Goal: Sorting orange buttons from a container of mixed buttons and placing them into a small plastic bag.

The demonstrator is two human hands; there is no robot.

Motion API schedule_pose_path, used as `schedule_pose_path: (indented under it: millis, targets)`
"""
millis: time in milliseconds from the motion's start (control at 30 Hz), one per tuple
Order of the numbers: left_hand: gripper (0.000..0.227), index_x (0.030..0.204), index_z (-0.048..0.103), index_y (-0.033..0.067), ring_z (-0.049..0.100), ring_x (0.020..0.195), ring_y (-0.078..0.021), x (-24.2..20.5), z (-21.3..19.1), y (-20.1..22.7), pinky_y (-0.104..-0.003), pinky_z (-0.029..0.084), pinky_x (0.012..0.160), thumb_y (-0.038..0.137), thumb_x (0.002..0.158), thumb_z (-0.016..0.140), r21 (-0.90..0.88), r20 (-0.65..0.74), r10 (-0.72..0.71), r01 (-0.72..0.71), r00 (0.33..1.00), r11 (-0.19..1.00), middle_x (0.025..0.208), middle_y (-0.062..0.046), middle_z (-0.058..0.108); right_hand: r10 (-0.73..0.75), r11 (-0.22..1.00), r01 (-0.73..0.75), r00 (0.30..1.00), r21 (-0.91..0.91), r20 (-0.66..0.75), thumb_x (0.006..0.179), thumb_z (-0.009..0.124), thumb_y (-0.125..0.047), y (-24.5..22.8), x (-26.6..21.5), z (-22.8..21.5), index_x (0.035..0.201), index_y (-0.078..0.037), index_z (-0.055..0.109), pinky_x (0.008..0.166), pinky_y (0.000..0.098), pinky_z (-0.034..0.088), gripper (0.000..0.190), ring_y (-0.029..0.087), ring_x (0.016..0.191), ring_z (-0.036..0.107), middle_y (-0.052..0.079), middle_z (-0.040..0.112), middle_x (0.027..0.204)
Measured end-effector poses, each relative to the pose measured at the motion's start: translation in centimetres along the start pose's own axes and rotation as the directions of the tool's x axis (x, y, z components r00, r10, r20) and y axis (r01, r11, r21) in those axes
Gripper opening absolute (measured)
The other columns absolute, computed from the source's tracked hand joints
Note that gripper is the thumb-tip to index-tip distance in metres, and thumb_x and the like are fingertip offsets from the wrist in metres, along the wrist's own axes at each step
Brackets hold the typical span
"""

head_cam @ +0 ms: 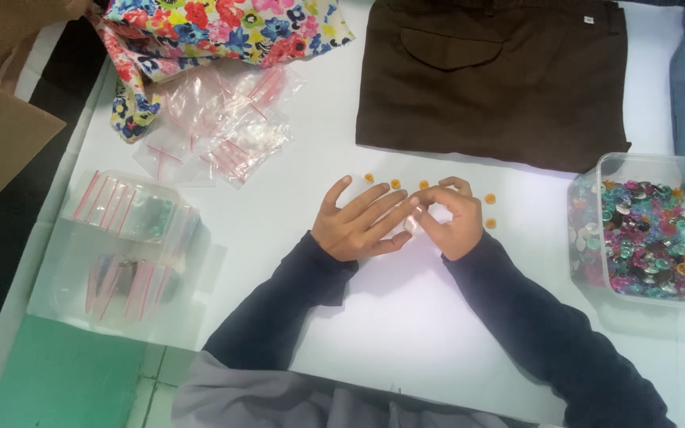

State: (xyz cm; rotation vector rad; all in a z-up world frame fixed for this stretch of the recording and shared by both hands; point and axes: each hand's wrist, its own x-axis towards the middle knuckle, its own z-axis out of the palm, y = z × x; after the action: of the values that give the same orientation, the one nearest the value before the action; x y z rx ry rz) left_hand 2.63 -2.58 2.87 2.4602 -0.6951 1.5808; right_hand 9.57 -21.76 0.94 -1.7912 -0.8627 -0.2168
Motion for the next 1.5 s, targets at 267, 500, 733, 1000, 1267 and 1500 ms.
schedule_pose_path:
  millis: [267, 500, 733, 1000, 1267, 1500]
  targets:
    - [0.047, 0.124, 0.071, 0.0196, 0.065, 0.116, -0.0162, -0.3, 0.3, 0.2, -0.055, 0.024, 0.121, 0.046, 0.086, 0.075, -0.046, 0.033, -0.038, 0.039, 0.999, 0.998, 0.117, 0.0, 0.075, 0.079, 0.996, -0.077, 0.994, -0.034, 0.081, 0.091, 0.077, -0.012, 0.1, 0.3, -0.5, 0.085, -0.012, 0.073, 0.106, 0.0453, 0.038, 0.007, 0.022, 0.077, 0.071, 0.005, 0.074, 0.073]
    - [0.031, 0.109, 0.076, 0.0156, 0.072, 0.095, -0.0168, 0.0, -0.9, -1.2, -0.047, 0.048, 0.11, 0.039, 0.089, 0.071, -0.083, 0.023, 0.008, -0.006, 1.0, 0.997, 0.1, -0.001, 0.077, 0.094, 0.987, -0.118, 0.972, 0.104, 0.216, 0.092, 0.075, -0.014, -2.8, 1.9, -0.3, 0.088, -0.012, 0.076, 0.095, 0.0437, 0.046, 0.005, 0.026, 0.077, 0.072, 0.006, 0.075, 0.073]
    - [0.051, 0.122, 0.073, 0.0094, 0.074, 0.098, -0.0208, 1.5, -4.4, -6.5, -0.047, 0.049, 0.108, 0.039, 0.081, 0.083, -0.084, 0.077, -0.186, 0.192, 0.98, 0.978, 0.108, -0.005, 0.077, -0.115, 0.962, 0.157, 0.975, -0.223, 0.191, 0.096, 0.071, -0.03, -1.7, 2.0, 2.0, 0.114, -0.02, 0.074, 0.095, 0.0371, 0.043, 0.021, 0.021, 0.093, 0.067, -0.003, 0.075, 0.099]
    - [0.054, 0.124, 0.071, 0.006, 0.074, 0.104, -0.0303, 1.3, -5.1, -7.8, -0.05, 0.046, 0.108, 0.028, 0.078, 0.09, -0.352, 0.363, -0.469, 0.585, 0.805, 0.731, 0.109, -0.014, 0.077, -0.169, 0.743, 0.434, 0.858, -0.509, 0.485, 0.101, 0.063, -0.021, -0.9, 1.6, 5.5, 0.109, -0.016, 0.074, 0.109, 0.0534, 0.026, 0.014, 0.019, 0.107, 0.063, 0.002, 0.074, 0.107]
    - [0.05, 0.123, 0.071, 0.008, 0.073, 0.106, -0.0331, 1.5, -4.8, -6.2, -0.05, 0.045, 0.108, 0.027, 0.08, 0.088, -0.481, 0.53, -0.431, 0.677, 0.731, 0.557, 0.113, -0.014, 0.076, -0.324, 0.914, 0.276, 0.937, -0.298, -0.127, 0.09, 0.08, -0.015, -1.9, 2.4, 3.1, 0.102, -0.019, 0.075, 0.101, 0.0378, 0.038, 0.013, 0.014, 0.092, 0.067, -0.007, 0.077, 0.103]
    - [0.049, 0.123, 0.072, 0.0086, 0.073, 0.105, -0.0328, 2.0, -4.6, -4.9, -0.048, 0.047, 0.108, 0.027, 0.08, 0.087, -0.505, 0.642, -0.369, 0.733, 0.672, 0.456, 0.112, -0.015, 0.076, -0.32, 0.93, 0.285, 0.939, -0.234, -0.128, 0.091, 0.08, -0.006, -3.2, 2.4, 3.3, 0.102, -0.013, 0.076, 0.109, 0.0458, 0.031, 0.014, 0.019, 0.098, 0.066, -0.001, 0.078, 0.102]
